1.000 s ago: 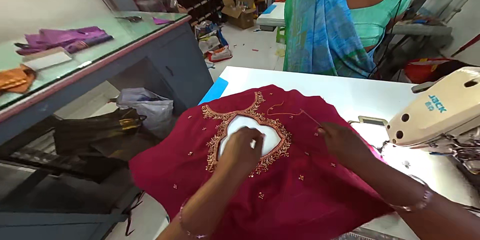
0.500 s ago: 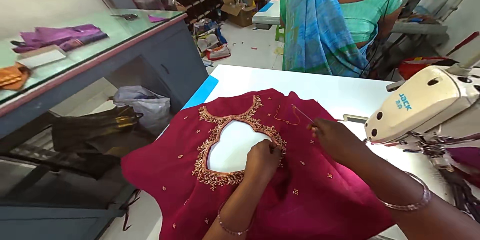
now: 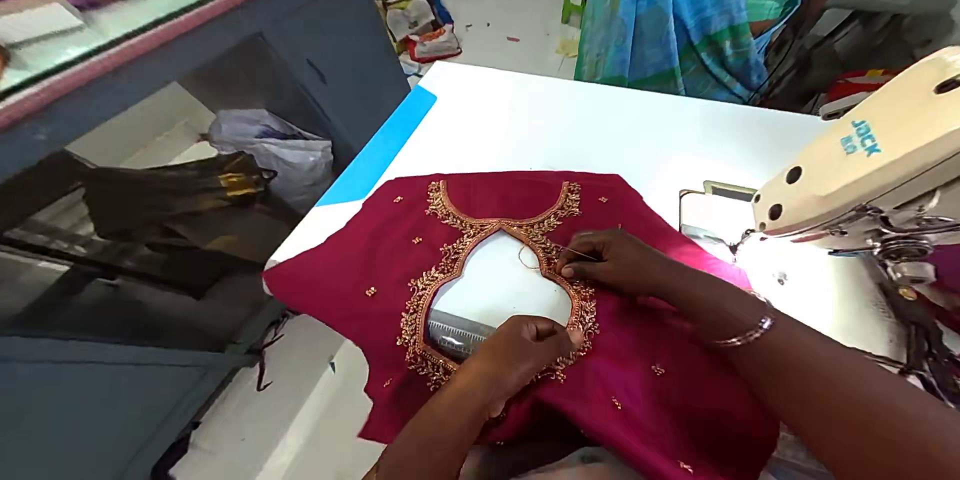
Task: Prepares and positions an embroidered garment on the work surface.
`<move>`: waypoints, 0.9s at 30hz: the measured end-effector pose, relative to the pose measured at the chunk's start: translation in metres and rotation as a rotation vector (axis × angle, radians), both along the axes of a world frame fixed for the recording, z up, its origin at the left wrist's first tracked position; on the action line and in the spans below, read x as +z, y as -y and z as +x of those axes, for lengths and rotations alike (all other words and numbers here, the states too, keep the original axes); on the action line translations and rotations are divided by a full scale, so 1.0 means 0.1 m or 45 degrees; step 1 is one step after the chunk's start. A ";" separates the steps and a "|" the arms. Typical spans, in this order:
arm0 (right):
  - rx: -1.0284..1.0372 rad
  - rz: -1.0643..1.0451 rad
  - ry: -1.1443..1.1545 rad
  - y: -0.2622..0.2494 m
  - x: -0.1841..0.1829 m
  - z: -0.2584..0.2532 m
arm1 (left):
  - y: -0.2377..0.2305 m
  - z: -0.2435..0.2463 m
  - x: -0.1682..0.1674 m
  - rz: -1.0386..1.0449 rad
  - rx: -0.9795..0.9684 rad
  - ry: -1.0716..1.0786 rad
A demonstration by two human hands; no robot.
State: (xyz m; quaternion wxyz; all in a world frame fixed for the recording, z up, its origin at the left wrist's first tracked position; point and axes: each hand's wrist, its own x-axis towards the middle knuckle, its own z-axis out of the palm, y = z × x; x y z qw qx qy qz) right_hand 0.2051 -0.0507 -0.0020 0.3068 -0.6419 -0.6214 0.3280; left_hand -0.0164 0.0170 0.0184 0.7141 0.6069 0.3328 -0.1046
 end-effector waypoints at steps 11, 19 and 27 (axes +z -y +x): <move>-0.007 0.410 0.194 0.40 -0.23 -0.29 | 0.30 -0.29 -0.12 0.582 -0.273 -0.205; -0.029 0.432 0.259 0.41 -0.24 -0.31 | 0.48 -0.23 -0.15 0.346 0.185 0.171; 0.027 0.427 0.166 0.41 -0.24 -0.29 | 0.39 -0.22 -0.28 0.086 -0.025 -0.081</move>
